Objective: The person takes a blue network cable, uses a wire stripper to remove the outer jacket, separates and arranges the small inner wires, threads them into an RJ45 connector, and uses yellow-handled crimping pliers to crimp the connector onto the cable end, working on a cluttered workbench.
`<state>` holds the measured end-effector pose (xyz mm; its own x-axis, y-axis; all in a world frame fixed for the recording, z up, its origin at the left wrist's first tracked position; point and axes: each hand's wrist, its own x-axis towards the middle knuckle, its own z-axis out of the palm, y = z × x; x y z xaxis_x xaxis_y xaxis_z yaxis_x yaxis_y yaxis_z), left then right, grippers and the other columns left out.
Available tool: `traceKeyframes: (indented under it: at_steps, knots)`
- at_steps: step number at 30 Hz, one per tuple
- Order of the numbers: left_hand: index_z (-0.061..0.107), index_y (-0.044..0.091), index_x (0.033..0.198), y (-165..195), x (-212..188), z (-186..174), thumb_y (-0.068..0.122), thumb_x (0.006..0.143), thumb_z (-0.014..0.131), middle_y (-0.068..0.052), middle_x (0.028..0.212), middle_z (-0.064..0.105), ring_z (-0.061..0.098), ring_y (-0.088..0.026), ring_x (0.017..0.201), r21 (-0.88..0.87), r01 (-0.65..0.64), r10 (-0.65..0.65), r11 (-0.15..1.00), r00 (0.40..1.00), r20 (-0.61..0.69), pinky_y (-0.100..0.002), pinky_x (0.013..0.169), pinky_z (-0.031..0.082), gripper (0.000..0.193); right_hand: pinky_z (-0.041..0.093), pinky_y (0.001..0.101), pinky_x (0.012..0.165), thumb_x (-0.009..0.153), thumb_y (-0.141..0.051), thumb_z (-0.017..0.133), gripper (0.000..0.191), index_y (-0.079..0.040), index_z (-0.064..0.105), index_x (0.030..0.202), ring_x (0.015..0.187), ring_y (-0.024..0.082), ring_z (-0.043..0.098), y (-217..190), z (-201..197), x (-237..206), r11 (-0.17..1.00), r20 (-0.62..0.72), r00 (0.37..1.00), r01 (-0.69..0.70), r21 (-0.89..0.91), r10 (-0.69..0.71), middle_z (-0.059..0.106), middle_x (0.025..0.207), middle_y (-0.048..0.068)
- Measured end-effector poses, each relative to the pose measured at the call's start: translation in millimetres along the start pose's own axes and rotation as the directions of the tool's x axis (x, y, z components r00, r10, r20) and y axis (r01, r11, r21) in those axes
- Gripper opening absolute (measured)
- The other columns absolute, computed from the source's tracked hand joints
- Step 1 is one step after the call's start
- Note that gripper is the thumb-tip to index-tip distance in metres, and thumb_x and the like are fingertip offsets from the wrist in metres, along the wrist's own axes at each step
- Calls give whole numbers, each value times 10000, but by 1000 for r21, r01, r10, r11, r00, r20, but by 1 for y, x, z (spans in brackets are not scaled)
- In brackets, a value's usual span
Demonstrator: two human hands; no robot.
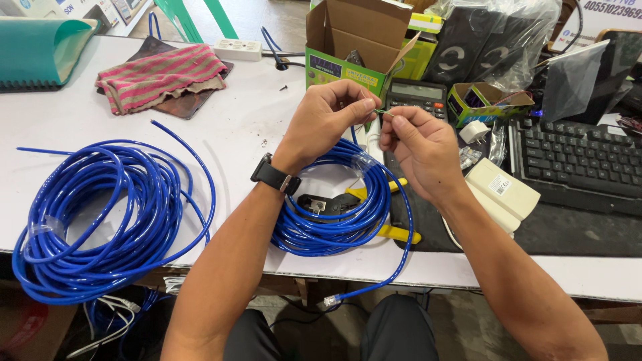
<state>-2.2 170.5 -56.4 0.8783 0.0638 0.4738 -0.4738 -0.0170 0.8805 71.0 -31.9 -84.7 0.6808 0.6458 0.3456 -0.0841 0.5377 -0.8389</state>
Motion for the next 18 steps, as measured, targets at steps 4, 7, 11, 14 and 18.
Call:
traceKeyframes:
  at_steps: [4,7,11,14,18]
  knots:
    - [713,-28,1074,0,-1,0,160,989,699,-66,1017,741,715,-100,931,-7,-14,14,1000,1000,1,-245,847,600,206,518,321,844,1024,-27,621,123,33,645,1128,883,181,613,1,-3,0,999,-10,999,-50,2,50,672,994,98]
    - [719,-28,1062,1,-2,1,156,990,703,-64,1007,743,701,-93,918,16,-16,16,1000,1000,12,-244,840,594,199,517,319,822,1007,12,643,80,27,634,1085,851,175,620,2,-7,1,998,-14,998,-60,-21,60,667,968,97]
    - [727,-27,1040,3,-2,2,147,967,712,-60,953,746,692,-90,871,95,14,-18,995,999,45,-243,795,587,189,482,303,765,1012,13,655,57,34,637,1061,812,139,590,4,-7,2,920,-141,987,11,-392,-72,647,951,78]
    - [729,-25,1033,4,-2,3,145,965,710,-57,942,750,690,-92,863,136,47,-51,990,998,29,-239,781,572,184,483,290,779,1025,-3,650,82,35,654,1098,828,135,590,3,-7,2,925,-155,980,57,-376,-124,652,968,74]
    - [719,-30,1045,2,-2,3,137,983,696,-69,1012,746,699,-99,915,14,4,-4,1000,1000,17,-253,845,596,179,510,304,870,1027,-31,640,157,30,672,1169,912,166,620,-1,-7,2,1000,4,1000,9,4,-9,673,1015,90]
